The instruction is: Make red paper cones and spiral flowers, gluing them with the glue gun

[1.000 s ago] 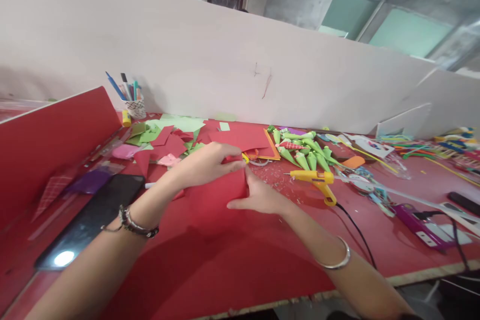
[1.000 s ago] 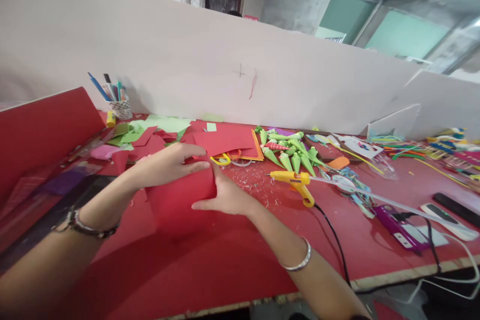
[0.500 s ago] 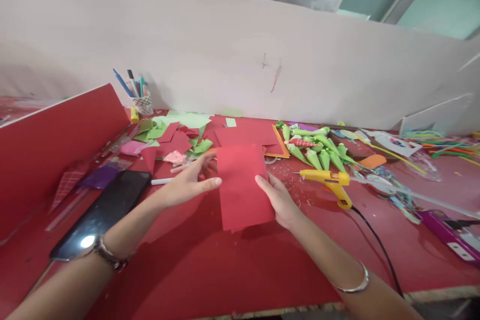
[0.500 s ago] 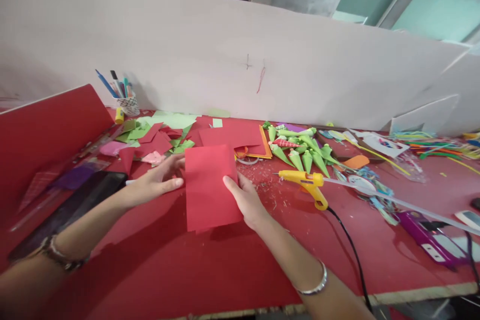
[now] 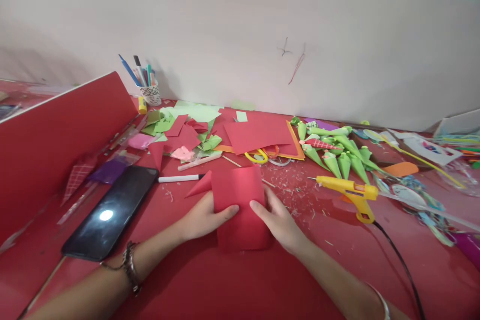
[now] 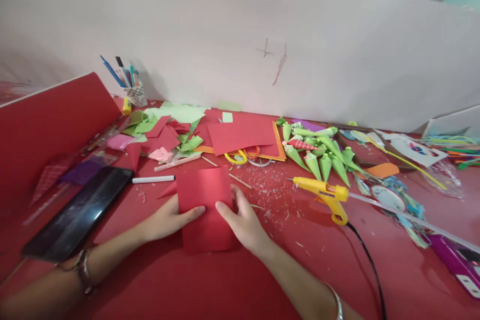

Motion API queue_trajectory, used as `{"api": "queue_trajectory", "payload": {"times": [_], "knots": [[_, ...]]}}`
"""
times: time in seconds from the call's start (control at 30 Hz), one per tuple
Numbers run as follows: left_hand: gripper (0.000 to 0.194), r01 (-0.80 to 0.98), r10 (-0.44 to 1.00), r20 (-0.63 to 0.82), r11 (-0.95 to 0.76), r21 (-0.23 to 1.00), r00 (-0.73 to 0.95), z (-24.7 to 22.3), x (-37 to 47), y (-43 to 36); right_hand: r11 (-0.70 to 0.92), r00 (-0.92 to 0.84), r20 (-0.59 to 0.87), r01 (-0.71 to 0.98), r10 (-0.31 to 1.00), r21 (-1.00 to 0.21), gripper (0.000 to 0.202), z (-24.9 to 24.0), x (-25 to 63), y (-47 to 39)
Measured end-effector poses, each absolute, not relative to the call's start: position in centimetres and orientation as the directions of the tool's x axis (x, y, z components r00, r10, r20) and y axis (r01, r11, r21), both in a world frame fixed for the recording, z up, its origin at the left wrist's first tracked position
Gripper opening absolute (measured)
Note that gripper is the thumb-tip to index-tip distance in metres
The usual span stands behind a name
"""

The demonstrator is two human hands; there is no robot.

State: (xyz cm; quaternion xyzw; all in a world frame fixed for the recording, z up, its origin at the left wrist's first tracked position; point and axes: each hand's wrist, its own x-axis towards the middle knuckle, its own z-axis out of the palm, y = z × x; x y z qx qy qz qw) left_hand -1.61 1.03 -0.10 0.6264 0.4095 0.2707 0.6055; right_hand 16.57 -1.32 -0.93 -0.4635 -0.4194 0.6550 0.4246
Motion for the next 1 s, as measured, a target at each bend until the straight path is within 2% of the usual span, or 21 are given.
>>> {"api": "queue_trajectory", "payload": {"times": [0.13,0.37,0.5,0.63,0.77,0.83,1.0], "knots": [[0.041,0.194,0.841,-0.149,0.053,0.979,0.52,-0.3,-1.5,1.0,-0.339,-0.214,-0.306,-0.143,0.928,-0.93,0.036,-1.4,16.4,-1.3],[0.049,0.15,0.777,-0.308,0.27,0.951,0.549,0.6,-2.1,1.3,-0.476,-0.29,-0.388,-0.368,0.875,-0.799,0.033,-1.0,15.8,-1.3],[0.051,0.118,0.675,-0.366,0.384,0.916,0.641,0.6,-3.0,1.5,-0.49,-0.311,-0.385,-0.43,0.869,-0.759,0.031,-0.9,15.7,-0.8],[0.048,0.12,0.511,-0.379,0.468,0.875,0.772,0.8,-3.5,1.9,-0.471,-0.288,-0.38,-0.409,0.879,-0.781,0.032,-0.9,15.7,-0.5],[0.051,0.138,0.318,-0.434,0.653,0.745,0.843,0.7,-2.7,2.0,-0.455,-0.233,-0.392,-0.396,0.89,-0.797,0.032,-1.0,16.0,-0.4],[0.049,0.123,0.334,-0.468,0.693,0.71,0.818,0.6,-2.3,1.9,-0.445,-0.215,-0.39,-0.393,0.895,-0.805,0.031,-1.1,16.1,-0.4],[0.039,0.164,0.39,-0.469,0.605,0.779,0.792,0.6,-2.0,1.9,-0.429,-0.211,-0.374,-0.381,0.903,-0.819,0.031,-1.3,16.2,-0.3]]}}
